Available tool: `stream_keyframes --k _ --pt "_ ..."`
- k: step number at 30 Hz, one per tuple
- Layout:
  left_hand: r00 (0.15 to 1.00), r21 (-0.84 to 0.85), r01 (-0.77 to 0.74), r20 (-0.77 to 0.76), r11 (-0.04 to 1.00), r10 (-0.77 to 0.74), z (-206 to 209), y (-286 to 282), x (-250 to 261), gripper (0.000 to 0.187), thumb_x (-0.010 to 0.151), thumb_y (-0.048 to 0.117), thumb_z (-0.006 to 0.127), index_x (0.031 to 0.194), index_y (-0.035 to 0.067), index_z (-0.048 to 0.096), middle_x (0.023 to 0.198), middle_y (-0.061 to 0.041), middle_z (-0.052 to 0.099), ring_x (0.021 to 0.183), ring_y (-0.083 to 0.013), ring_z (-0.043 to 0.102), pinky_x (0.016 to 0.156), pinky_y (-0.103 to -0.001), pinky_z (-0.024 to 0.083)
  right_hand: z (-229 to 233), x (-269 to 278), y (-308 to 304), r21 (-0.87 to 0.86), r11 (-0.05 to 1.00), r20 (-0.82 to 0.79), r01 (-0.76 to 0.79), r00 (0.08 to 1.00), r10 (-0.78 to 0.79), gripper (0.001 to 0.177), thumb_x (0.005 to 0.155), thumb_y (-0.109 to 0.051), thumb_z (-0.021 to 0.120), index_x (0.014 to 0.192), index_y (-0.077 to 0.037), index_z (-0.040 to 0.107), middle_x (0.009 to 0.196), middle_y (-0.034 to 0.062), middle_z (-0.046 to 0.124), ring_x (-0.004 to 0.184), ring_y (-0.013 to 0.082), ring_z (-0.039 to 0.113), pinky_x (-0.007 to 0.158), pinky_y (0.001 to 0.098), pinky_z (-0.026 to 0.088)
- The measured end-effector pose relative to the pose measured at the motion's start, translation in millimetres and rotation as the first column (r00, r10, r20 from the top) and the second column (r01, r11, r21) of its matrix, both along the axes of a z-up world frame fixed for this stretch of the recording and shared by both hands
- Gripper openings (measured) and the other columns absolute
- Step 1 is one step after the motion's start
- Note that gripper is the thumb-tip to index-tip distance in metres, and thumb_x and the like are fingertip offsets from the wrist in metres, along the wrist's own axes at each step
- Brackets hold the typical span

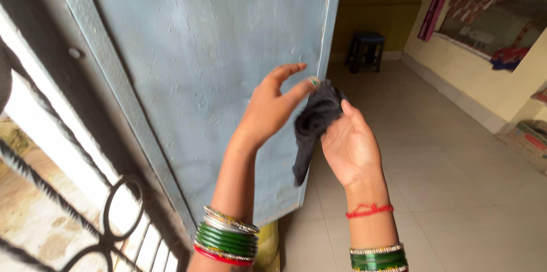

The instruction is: The person wipes the exterior surface of a metal cupboard using a black cloth, moving the cloth in circular and side-to-side motions across the door and near the lock.

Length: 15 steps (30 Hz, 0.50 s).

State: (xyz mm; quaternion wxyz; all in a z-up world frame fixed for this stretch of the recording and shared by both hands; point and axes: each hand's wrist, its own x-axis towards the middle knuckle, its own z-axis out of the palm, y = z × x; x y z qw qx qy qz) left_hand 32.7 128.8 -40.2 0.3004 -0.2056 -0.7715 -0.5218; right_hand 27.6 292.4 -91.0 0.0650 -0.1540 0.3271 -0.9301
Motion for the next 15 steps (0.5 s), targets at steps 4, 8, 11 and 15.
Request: stream_keyframes --k 4,8,11,15 --pt "0.913 0.185 0.174 0.338 0.967 -0.228 -24.5 9.9 15.6 0.06 0.083 0.025 0.078 0.138 0.005 0.063 0.106 -0.017 0.076 0.084 -0.013 0.069 0.073 -0.033 0.055 -2.7 6.4 -6.0 0.135 0.99 -0.077 0.043 0.996 -0.033 0.05 0.097 -0.022 0.057 0.141 0.001 0.049 0.143 0.0061 0.056 0.135 0.0176 0.046 0.121 0.0363 0.027" --pt "0.946 0.208 0.208 0.207 0.956 -0.251 -40.6 7.0 11.6 0.052 0.077 0.009 0.079 0.127 -0.001 0.066 0.099 -0.005 0.076 0.081 -0.0078 0.069 0.072 -0.024 0.058 -4.7 13.4 -6.0 0.206 0.978 -0.08 0.027 0.997 -0.011 0.046 0.094 -0.024 0.059 0.134 -0.004 0.058 0.136 0.0041 0.062 0.131 0.0167 0.052 0.115 0.0342 0.032" --pt "0.95 0.209 0.05 0.291 0.977 -0.111 -50.3 -1.2 9.3 0.037 0.08 0.004 0.073 0.117 -0.002 0.075 0.092 -0.008 0.078 0.076 -0.0093 0.069 0.068 -0.025 0.058 -9.7 14.9 -4.6 0.316 0.94 -0.053 0.128 0.992 -0.117 0.035 0.09 -0.02 0.064 0.122 -0.007 0.065 0.125 0.0033 0.067 0.122 0.018 0.058 0.107 0.0396 0.04" --pt "0.916 0.226 -0.104 0.402 0.968 0.005 -54.3 -9.5 10.2 0.027 0.085 0.005 0.068 0.109 -0.002 0.078 0.088 -0.012 0.077 0.071 -0.0138 0.07 0.059 -0.028 0.058 -24.9 3.6 1.7 0.494 0.82 -0.107 0.287 0.957 -0.271 0.029 0.09 -0.015 0.065 0.118 -0.008 0.067 0.112 0.0015 0.07 0.107 0.0132 0.064 0.098 0.0338 0.047"
